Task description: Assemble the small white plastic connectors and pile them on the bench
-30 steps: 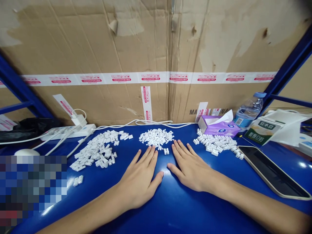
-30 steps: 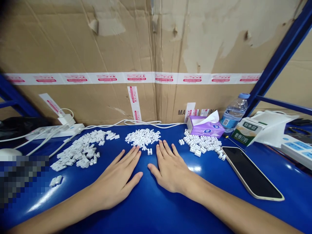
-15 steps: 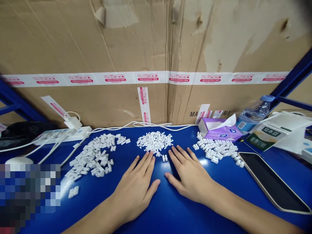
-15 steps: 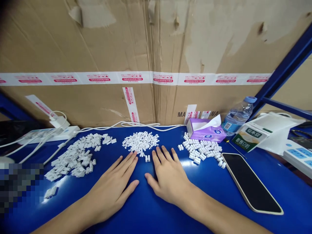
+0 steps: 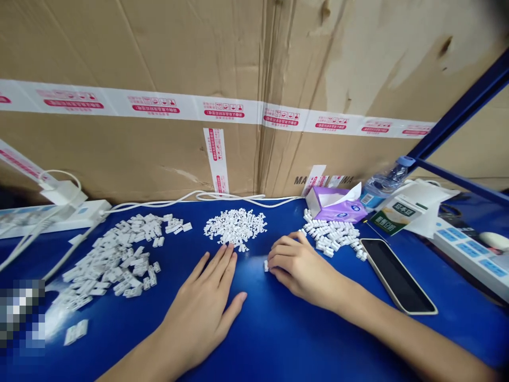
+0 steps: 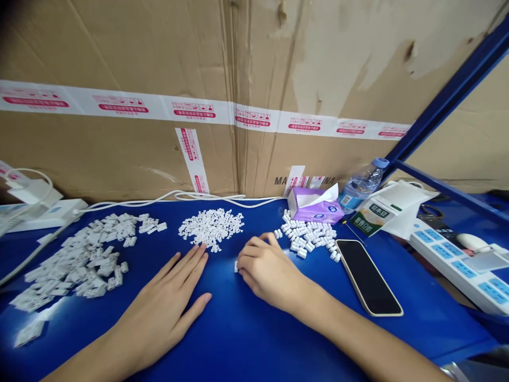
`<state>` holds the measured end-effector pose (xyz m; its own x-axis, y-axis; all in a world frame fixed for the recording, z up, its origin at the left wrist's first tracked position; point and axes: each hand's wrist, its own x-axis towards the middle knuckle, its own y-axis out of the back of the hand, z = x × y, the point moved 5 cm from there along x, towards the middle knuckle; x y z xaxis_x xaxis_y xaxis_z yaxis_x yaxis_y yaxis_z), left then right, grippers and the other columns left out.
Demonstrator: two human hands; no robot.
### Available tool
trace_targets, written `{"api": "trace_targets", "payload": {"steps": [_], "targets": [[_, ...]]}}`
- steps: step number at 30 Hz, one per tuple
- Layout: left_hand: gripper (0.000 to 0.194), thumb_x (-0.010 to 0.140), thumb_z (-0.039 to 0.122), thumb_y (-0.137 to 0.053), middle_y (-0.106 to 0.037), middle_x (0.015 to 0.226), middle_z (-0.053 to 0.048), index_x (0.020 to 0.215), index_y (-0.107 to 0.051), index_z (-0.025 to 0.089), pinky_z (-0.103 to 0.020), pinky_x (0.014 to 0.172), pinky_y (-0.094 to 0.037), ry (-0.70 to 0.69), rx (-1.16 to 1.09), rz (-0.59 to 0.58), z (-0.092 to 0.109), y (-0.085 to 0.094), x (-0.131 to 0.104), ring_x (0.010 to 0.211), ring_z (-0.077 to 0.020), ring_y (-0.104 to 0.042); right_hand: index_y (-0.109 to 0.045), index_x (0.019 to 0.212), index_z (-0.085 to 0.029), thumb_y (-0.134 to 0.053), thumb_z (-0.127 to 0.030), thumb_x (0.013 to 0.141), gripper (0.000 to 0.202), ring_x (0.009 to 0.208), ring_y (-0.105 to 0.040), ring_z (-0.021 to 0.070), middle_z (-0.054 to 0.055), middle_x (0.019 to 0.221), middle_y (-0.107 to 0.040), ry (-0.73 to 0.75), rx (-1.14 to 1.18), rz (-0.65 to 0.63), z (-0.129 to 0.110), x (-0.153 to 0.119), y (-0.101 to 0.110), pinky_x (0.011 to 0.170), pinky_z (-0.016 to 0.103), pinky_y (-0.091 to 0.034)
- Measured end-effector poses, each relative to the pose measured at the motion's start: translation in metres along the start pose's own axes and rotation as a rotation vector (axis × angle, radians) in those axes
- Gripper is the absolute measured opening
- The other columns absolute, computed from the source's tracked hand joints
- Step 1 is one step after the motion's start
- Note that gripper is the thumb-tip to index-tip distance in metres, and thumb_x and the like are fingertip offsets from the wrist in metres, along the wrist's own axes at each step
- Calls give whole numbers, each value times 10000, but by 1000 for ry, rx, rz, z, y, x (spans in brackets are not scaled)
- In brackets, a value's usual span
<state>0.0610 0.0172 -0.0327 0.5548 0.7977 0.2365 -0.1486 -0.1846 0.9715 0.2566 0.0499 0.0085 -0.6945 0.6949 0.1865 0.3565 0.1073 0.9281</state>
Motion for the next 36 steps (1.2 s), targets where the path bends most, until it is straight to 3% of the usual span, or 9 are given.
{"api": "trace_targets", "payload": {"steps": [8, 12, 17, 22, 25, 29, 32, 36], "targets": [[666, 1028, 536, -396, -404, 1583, -169, 1512, -479, 86, -536, 1171, -394, 26, -41, -7, -1, 3, 0, 1438, -348, -444, -670, 898, -204, -593, -149, 940, 103, 943, -624, 241, 33, 902, -743, -109, -223, 5, 63, -41, 36, 882, 409, -305], [669, 1029, 537, -375, -407, 1574, -171, 1502, -493, 79, -539, 1164, -406, 27, -4, -44, 0, 4, 2, 1443, -341, -439, -680, 872, -200, -588, -143, 931, 123, 927, -619, 254, 48, 901, -748, -118, -348, -10, 82, -52, 45, 833, 408, -300], [671, 1019, 540, -395, -404, 1576, -174, 1498, -499, 82, -546, 1172, -391, 32, 1, -82, 1, 6, 4, 1444, -348, -435, -707, 870, -201, -635, -202, 915, 85, 965, -611, 287, 77, 997, -745, -106, -426, 34, 75, -43, 46, 808, 412, -318], [623, 990, 498, -499, -475, 1544, -197, 1450, -556, 81, -549, 1141, -413, 30, -60, -118, -3, 20, 9, 1405, -380, -480, -717, 953, -195, -633, -233, 936, 93, 975, -618, 265, 81, 1032, -734, -43, -269, 67, 43, -9, 26, 853, 419, -361], [429, 988, 404, -518, -652, 1371, -163, 1281, -699, 149, -527, 1018, -500, 55, -106, -165, -29, 42, 13, 1224, -367, -625, -713, 920, -192, -606, -244, 957, 124, 944, -616, 250, 74, 989, -730, 5, -179, 37, 25, 12, 8, 841, 416, -371], [327, 947, 350, -557, -742, 1130, -112, 1164, -744, 192, -395, 874, -523, 168, -180, -243, -98, 74, 4, 999, -284, -699, -707, 894, -186, -583, -246, 965, 155, 925, -607, 249, 71, 943, -718, 47, -129, 38, 17, 30, -9, 825, 417, -378], [311, 853, 407, -652, -757, 1006, -87, 1053, -773, 202, -343, 778, -494, 278, -193, -354, -147, 85, -11, 927, -277, -690, -702, 882, -188, -569, -245, 971, 169, 889, -608, 238, 61, 896, -705, 66, -108, 64, 13, 35, -16, 808, 407, -389], [285, 803, 430, -677, -741, 912, -36, 1003, -772, 251, -296, 673, -450, 362, -275, -510, -169, 86, -26, 778, -224, -669, -689, 891, -192, -547, -230, 982, 173, 846, -633, 207, 45, 864, -688, 122, -68, 36, 0, 46, -29, 790, 374, -414]]}}
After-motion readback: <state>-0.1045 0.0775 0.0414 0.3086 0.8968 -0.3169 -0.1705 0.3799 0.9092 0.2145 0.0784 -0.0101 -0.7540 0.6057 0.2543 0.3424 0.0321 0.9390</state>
